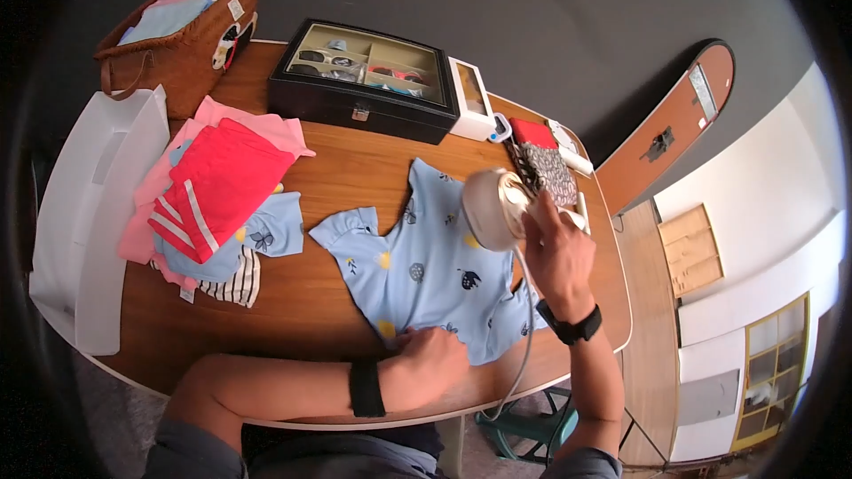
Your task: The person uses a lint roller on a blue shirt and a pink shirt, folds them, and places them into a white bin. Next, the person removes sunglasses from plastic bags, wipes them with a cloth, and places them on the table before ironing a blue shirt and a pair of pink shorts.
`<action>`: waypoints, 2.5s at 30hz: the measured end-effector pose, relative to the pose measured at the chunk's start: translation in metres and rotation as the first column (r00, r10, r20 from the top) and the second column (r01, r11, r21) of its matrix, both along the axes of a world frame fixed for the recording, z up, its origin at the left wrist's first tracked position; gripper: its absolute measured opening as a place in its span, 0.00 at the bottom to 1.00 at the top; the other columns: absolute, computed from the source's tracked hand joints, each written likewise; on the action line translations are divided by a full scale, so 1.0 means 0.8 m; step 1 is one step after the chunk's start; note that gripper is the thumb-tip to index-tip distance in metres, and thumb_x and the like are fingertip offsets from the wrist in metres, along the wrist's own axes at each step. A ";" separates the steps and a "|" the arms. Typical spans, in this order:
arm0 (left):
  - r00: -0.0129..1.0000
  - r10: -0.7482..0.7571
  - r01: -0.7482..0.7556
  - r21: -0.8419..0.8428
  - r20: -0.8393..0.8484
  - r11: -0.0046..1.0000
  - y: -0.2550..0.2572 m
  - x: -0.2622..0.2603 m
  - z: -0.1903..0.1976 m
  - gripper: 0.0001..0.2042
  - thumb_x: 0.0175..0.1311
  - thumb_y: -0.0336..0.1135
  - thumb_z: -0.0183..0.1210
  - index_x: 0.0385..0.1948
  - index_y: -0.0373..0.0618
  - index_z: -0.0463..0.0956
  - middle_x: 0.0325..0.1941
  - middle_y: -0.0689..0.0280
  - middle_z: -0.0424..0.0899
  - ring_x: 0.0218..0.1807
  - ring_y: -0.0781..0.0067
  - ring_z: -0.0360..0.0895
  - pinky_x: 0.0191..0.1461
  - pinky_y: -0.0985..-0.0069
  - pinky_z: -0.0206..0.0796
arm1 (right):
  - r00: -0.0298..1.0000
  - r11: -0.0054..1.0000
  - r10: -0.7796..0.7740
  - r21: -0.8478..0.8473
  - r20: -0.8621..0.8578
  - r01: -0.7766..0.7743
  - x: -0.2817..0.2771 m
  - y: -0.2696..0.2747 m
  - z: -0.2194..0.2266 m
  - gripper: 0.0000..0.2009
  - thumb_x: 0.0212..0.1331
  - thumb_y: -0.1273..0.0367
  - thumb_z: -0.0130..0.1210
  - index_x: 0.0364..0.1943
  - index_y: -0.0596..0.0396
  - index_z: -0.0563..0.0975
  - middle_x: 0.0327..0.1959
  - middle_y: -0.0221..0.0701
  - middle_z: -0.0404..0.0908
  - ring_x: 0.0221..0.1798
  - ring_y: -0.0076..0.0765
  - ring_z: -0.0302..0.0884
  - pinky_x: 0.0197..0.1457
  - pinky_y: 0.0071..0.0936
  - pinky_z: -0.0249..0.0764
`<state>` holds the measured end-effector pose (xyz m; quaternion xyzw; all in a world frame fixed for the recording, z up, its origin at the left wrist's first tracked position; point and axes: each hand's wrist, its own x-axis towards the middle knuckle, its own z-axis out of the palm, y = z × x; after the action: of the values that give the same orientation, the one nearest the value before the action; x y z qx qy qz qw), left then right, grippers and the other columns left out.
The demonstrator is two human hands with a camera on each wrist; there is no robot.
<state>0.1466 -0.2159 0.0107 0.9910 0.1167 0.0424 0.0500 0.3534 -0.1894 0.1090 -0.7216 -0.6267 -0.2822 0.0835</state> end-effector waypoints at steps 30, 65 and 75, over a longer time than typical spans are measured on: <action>0.870 0.490 -0.490 -0.023 0.046 0.872 0.246 -0.065 -0.001 0.07 0.50 0.25 0.57 0.30 0.40 0.83 0.38 0.49 0.84 0.47 0.49 0.81 0.50 0.62 0.75 | 0.958 0.986 -0.167 0.062 0.234 0.157 0.152 -0.131 -0.024 0.20 0.52 0.62 0.64 0.49 0.51 0.77 0.38 0.38 0.78 0.39 0.47 0.79 0.36 0.40 0.72; 0.992 0.124 -0.121 -0.303 -0.010 0.945 0.210 -0.051 0.035 0.18 0.47 0.39 0.69 0.36 0.37 0.78 0.39 0.52 0.82 0.48 0.47 0.77 0.52 0.61 0.69 | 0.741 0.892 -0.452 -0.263 -0.497 0.368 0.216 -0.161 -0.014 0.20 0.64 0.57 0.56 0.26 0.62 0.79 0.19 0.46 0.76 0.24 0.49 0.75 0.31 0.43 0.70; 0.997 0.044 -0.061 -0.264 -0.067 0.963 0.178 -0.053 0.047 0.22 0.40 0.41 0.74 0.36 0.39 0.80 0.42 0.54 0.82 0.50 0.50 0.78 0.53 0.63 0.71 | 0.805 0.823 -0.566 -0.179 -0.178 0.539 0.215 -0.183 -0.015 0.13 0.63 0.60 0.57 0.38 0.56 0.81 0.33 0.46 0.81 0.38 0.52 0.80 0.39 0.45 0.74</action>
<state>0.1039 -0.0738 0.0480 0.9728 0.1490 -0.0023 0.1776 0.5255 -0.3360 0.0966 -0.9034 -0.3914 -0.1734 0.0242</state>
